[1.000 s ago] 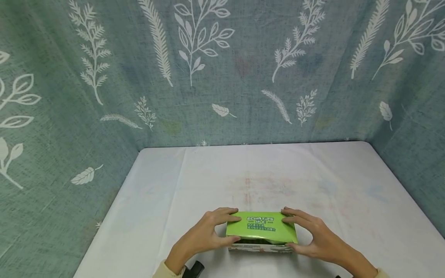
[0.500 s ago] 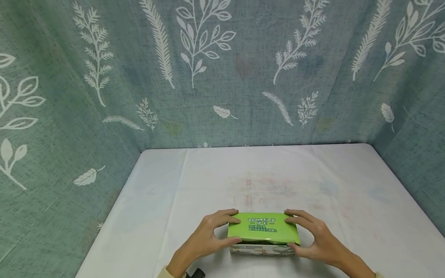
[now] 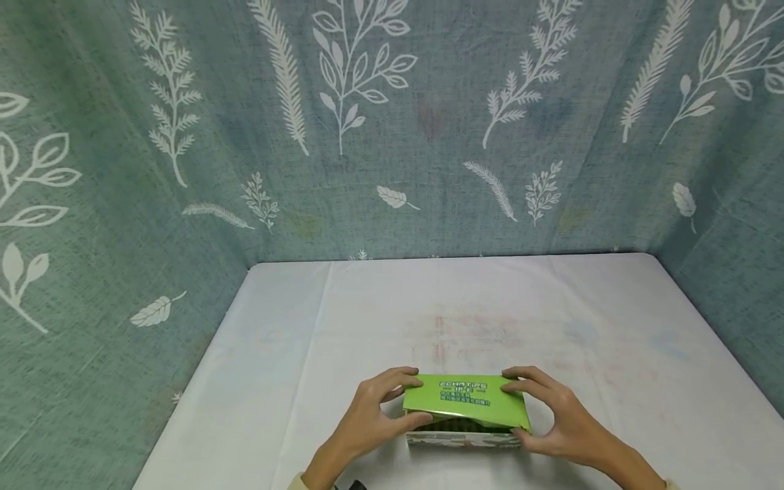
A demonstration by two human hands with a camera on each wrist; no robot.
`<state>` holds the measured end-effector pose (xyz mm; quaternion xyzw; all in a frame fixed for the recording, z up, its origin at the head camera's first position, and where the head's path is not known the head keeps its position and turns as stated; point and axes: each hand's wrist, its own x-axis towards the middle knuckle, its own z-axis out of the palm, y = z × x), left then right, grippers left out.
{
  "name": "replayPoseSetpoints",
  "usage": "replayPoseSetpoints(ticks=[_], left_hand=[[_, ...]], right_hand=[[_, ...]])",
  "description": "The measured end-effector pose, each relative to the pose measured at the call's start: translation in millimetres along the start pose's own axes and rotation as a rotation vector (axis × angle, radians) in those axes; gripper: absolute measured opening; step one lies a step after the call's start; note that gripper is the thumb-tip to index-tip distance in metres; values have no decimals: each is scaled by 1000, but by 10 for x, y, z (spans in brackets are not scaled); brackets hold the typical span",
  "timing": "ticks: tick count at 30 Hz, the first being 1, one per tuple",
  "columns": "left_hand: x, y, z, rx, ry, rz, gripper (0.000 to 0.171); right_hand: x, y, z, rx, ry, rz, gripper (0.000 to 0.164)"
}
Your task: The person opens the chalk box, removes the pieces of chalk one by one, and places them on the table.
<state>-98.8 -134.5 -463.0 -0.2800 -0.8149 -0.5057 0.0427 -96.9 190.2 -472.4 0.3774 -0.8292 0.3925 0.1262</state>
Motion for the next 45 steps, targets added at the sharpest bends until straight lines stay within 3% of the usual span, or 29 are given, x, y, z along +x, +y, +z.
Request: replayPoseSetpoints(ticks=[7,12,15,19,22,25,30,33,37,42,45], left_hand=[[16,59,105,20,93,-90,30],[9,126,137,-53,214,-153,31],[6,242,124,-101,322,-138,30],[10,389,73,-110,406,-27,25],[6,412,52,-82,400,73,21],[-3,346,67,-32,379,144,34],[-27,83,167,82,293,161,55],[-29,26,214,132,225,142,67],[-23,39,236,178,186,108,78],[-1,90,220,219,152,25,82],[7,118,204,230,139,-23,79]], right_hand=[[-35,-4,2,31,22,51,61],[-42,14,37,55,97,45,58],[-8,5,42,55,190,14,57],[48,-48,17,90,298,35,47],[60,-103,-4,122,323,102,38],[63,-129,7,108,344,132,36],[66,-130,86,33,375,72,48],[54,-156,128,14,310,108,55],[49,-199,163,-38,205,185,66],[85,-234,164,-153,113,220,78],[120,-248,155,-193,75,234,75]])
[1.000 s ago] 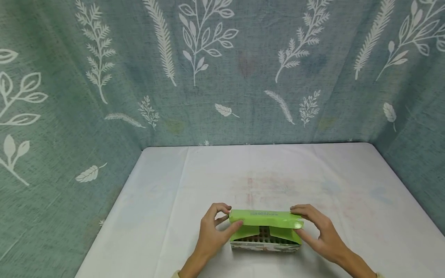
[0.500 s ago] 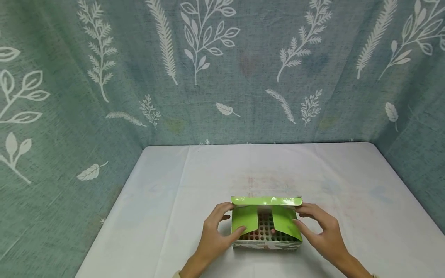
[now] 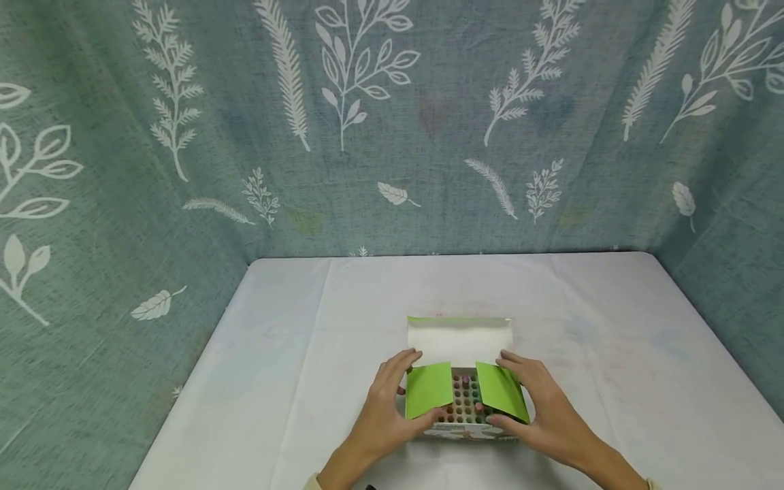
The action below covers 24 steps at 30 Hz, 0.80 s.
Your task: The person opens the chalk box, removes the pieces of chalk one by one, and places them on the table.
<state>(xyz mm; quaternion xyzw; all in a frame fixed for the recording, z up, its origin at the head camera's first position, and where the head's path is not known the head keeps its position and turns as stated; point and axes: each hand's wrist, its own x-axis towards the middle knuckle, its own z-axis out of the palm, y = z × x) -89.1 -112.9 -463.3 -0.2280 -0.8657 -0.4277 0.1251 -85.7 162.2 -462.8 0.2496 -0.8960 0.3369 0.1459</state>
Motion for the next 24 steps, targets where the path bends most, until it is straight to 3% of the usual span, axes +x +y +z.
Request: replayPoseSetpoints(ticks=[4,11,13,16,19,22,24], left_hand=[[-4,28,-26,13,47,32,71],[-5,90,-89,72,270,366,65],[11,116,-117,125,334,417,63],[31,153,-155,221,389,436,56],[32,187,-186,328,389,407,55],[21,214,-212,447,335,331,53],[12,226,-226,523,269,269,52]], right_hand=[[11,1,-6,6,-1,17,67],[-28,14,-69,105,59,-14,75],[-22,5,-108,130,101,-34,76],[-9,-5,-169,136,185,-82,74],[5,-5,-213,112,274,-151,56],[8,5,-234,24,349,-211,30],[1,20,-239,-68,386,-247,31]])
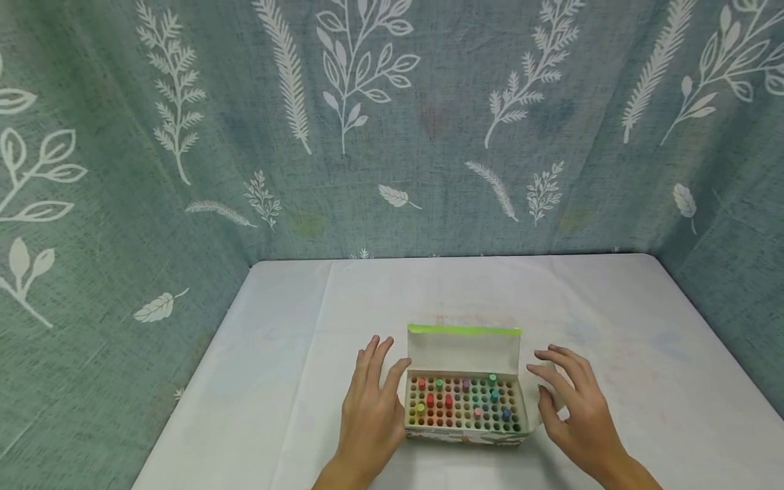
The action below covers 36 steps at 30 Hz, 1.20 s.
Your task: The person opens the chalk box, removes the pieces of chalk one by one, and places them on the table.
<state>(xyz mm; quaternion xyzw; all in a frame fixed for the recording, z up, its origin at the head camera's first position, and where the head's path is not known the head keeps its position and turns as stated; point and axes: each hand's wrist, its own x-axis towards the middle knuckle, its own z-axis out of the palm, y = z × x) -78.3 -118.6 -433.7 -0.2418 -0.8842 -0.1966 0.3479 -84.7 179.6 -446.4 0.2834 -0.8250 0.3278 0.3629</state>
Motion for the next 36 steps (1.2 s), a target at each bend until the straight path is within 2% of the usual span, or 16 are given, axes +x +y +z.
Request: replayPoseSetpoints(ticks=[3,6,8,11,12,13,15,18,24,30,36], left_hand=[[-9,2,-15,35,-143,-24,54],[-33,-12,-14,-22,-261,-41,53],[-52,-26,0,-90,-329,-68,53],[-91,-47,34,-167,-423,-121,61],[-100,-54,48,-194,-449,-141,66],[-111,-63,64,-221,-470,-160,71],[-127,-83,96,-256,-498,-194,82],[-152,-110,148,-303,-505,-237,94],[-218,-96,241,-331,-467,-276,104],[-192,-78,258,-355,-512,-330,108],[-171,-130,257,-421,-556,-403,110]], right_hand=[[-29,21,-15,-123,-11,-57,41],[-71,29,-16,-181,-76,-70,45],[-100,30,-7,-188,-128,-51,45],[-128,20,20,-173,-193,7,26],[-131,17,29,-162,-212,29,26],[-136,14,38,-149,-234,49,34],[-142,15,59,-131,-270,79,53],[-157,22,96,-119,-299,89,60],[-173,14,136,-126,-305,96,51],[-151,1,138,-147,-308,105,34],[-82,-21,145,-105,-320,81,34]])
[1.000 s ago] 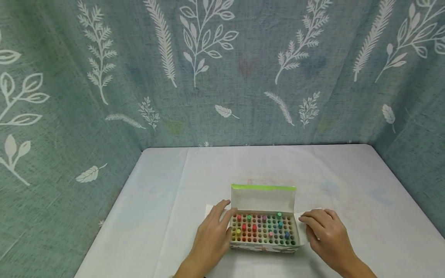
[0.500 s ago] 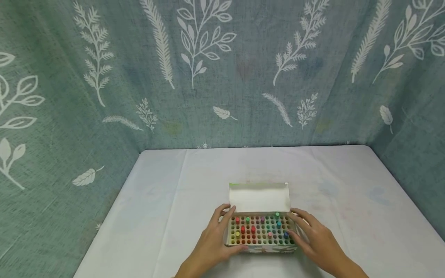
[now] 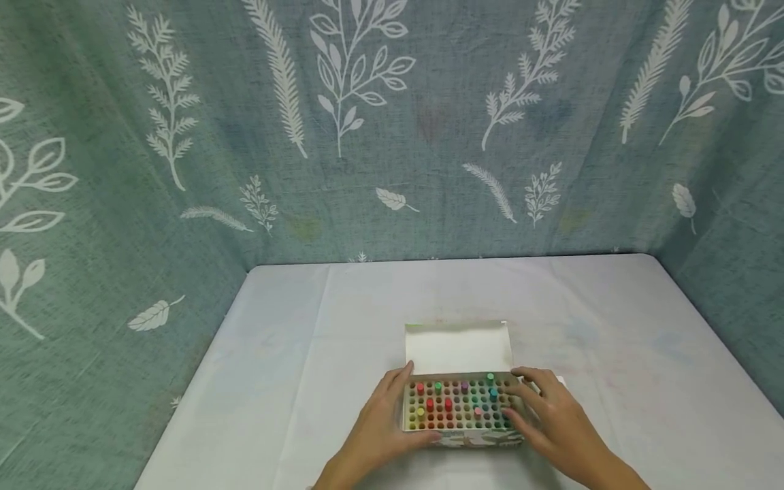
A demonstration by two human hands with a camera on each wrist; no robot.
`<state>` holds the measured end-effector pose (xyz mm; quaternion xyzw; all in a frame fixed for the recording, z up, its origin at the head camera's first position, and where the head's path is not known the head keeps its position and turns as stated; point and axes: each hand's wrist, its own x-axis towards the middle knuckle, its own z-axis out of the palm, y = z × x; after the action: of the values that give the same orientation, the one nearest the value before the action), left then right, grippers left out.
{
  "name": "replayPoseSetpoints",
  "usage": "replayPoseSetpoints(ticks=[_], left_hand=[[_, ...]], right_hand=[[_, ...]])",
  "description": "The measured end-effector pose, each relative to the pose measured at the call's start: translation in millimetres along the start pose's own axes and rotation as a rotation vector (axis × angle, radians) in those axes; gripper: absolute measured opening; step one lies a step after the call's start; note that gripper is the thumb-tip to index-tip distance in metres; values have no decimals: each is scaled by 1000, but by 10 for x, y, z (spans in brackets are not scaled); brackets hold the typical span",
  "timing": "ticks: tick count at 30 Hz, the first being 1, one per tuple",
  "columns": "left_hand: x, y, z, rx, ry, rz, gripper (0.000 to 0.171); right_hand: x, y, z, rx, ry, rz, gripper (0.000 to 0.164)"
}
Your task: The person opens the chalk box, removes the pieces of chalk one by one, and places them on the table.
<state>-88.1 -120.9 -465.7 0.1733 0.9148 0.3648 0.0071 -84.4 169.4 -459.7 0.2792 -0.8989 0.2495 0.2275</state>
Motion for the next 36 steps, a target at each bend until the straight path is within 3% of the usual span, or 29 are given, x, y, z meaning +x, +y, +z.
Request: replayPoseSetpoints(ticks=[7,13,23,32,36], left_hand=[[23,-54,-9,-69,6,40,107],[26,-91,-26,-70,-2,48,106],[29,-114,28,-95,5,95,104],[31,-81,5,-94,9,80,105],[23,-87,4,-72,14,87,105]], right_hand=[[153,-44,2,117,-25,-30,36],[324,-115,116,208,-51,58,26],[436,-259,237,-28,-50,286,20],[494,-256,299,-129,27,296,22],[495,-264,324,-135,24,337,18]])
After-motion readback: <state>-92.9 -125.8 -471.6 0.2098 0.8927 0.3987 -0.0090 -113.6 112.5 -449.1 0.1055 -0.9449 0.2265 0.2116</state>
